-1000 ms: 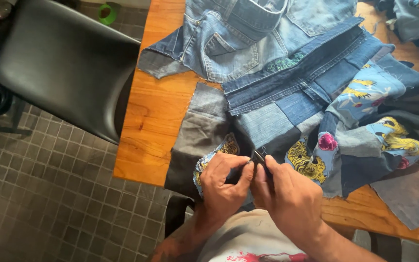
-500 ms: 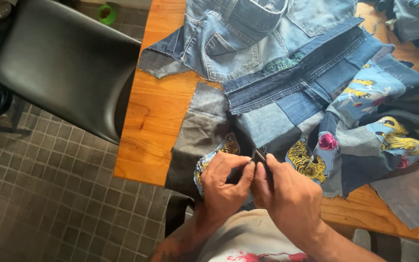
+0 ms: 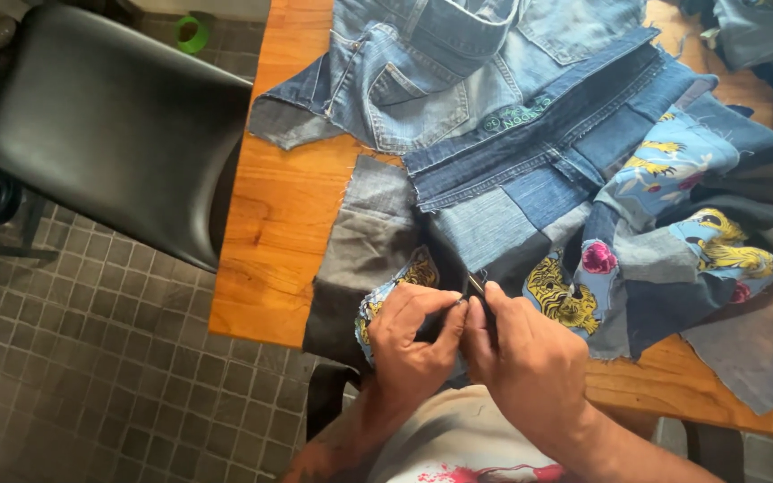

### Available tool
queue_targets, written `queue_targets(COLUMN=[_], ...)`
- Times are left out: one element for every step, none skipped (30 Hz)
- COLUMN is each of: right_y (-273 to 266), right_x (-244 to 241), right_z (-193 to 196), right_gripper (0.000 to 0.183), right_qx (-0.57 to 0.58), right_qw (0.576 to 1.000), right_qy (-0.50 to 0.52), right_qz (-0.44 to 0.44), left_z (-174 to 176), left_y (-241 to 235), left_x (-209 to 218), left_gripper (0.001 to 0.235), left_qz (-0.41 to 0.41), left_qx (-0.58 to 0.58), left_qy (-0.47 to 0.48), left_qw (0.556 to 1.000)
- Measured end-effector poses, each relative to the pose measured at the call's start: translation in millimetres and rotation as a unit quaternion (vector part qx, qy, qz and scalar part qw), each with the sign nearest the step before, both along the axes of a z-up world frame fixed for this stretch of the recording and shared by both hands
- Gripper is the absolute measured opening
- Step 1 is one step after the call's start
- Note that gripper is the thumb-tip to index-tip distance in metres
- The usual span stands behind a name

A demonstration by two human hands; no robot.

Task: The person uses scissors to cut a piece of dark fabric and then cuts the hem of a pair of denim shorts. They handle the fabric and shorts on a wooden table, adjusting the items as they cut.

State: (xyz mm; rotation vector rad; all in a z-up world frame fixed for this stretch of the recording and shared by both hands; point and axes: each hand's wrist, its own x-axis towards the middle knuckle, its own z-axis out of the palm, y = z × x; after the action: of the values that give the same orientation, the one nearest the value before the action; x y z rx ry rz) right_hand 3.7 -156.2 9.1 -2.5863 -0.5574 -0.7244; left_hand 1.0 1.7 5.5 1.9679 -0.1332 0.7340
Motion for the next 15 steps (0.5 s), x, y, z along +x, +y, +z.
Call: queue_targets(right_y=[-0.1, -0.3, -0.4, -0.7, -0.8, -0.5, -0.3, -0.4, -0.4, 0.1, 0.7, 0.9, 1.2, 1.6, 1.9], right_x=[-0.4, -1.3, -2.3, -2.4, -2.6, -2.0, -1.7, -2.0, -2.3, -2.5, -2.8, -3.9, -4.4, -4.4, -4.3], right_z=[-1.7, -3.3, -5.0, -4.6, -3.9, -2.9, -2.2, -1.7, -1.5, -0.8, -0.3, 0.3, -0.4, -1.4, -2.2], right_gripper=[0.023, 0.023, 0.024, 0.024, 0.025, 0.026, 0.026, 0.026, 0.026, 0.026, 0.025, 0.024, 0.024, 0.025, 0.025], right_qx=[0.001, 0.001, 0.002, 0.001, -0.001, -0.003, -0.002, -0.004, -0.005, -0.005, -0.007, -0.009, -0.009, -0.017, -0.024], right_qw=[1.0, 1.0, 1.0, 1.0, 1.0, 1.0, 1.0, 1.0, 1.0, 1.0, 1.0, 1.0, 1.0, 0.999, 0.999], right_qy=[0.0, 0.007, 0.015, 0.015, 0.016, 0.017, 0.016, 0.017, 0.017, 0.017, 0.019, 0.021, 0.022, 0.021, 0.02], right_qz=[-0.002, -0.004, -0.007, -0.008, -0.002, 0.004, 0.003, 0.001, -0.001, -0.001, -0.009, -0.017, -0.018, -0.024, -0.031], left_z=[-0.2, -0.5, -0.8, -1.0, -1.1, -0.7, -0.1, 0.0, 0.0, 0.5, 1.0, 1.5, 0.7, -0.1, -0.8], left_y=[0.4, 0.6, 1.0, 1.1, 1.3, 2.0, 2.4, 2.4, 2.5, 2.6, 2.8, 2.5, 2.6, 2.7, 2.8], left_x=[0.5, 0.3, 0.0, -0.3, -0.6, -0.3, 0.3, 0.4, 0.5, 0.6, 0.6, -0.2, -0.4, 0.3, 1.0], left_gripper=[0.006, 0.005, 0.005, 0.005, 0.004, 0.004, 0.004, 0.004, 0.005, 0.005, 0.005, 0.005, 0.005, 0.004, 0.004], left_qz=[-0.002, -0.003, -0.004, -0.005, -0.007, -0.008, -0.009, -0.009, -0.009, -0.01, -0.011, -0.012, -0.012, -0.011, -0.011], left_qx=[0.001, 0.002, 0.004, 0.004, 0.006, 0.008, 0.009, 0.008, 0.007, 0.007, 0.008, 0.009, 0.008, 0.011, 0.013], left_qy=[0.0, 0.002, 0.003, 0.003, 0.005, 0.005, 0.004, 0.007, 0.009, 0.009, 0.013, 0.017, 0.018, 0.012, 0.007], left_qw=[1.0, 1.0, 1.0, 1.0, 1.0, 1.0, 1.0, 1.0, 1.0, 1.0, 1.0, 1.0, 1.0, 1.0, 1.0])
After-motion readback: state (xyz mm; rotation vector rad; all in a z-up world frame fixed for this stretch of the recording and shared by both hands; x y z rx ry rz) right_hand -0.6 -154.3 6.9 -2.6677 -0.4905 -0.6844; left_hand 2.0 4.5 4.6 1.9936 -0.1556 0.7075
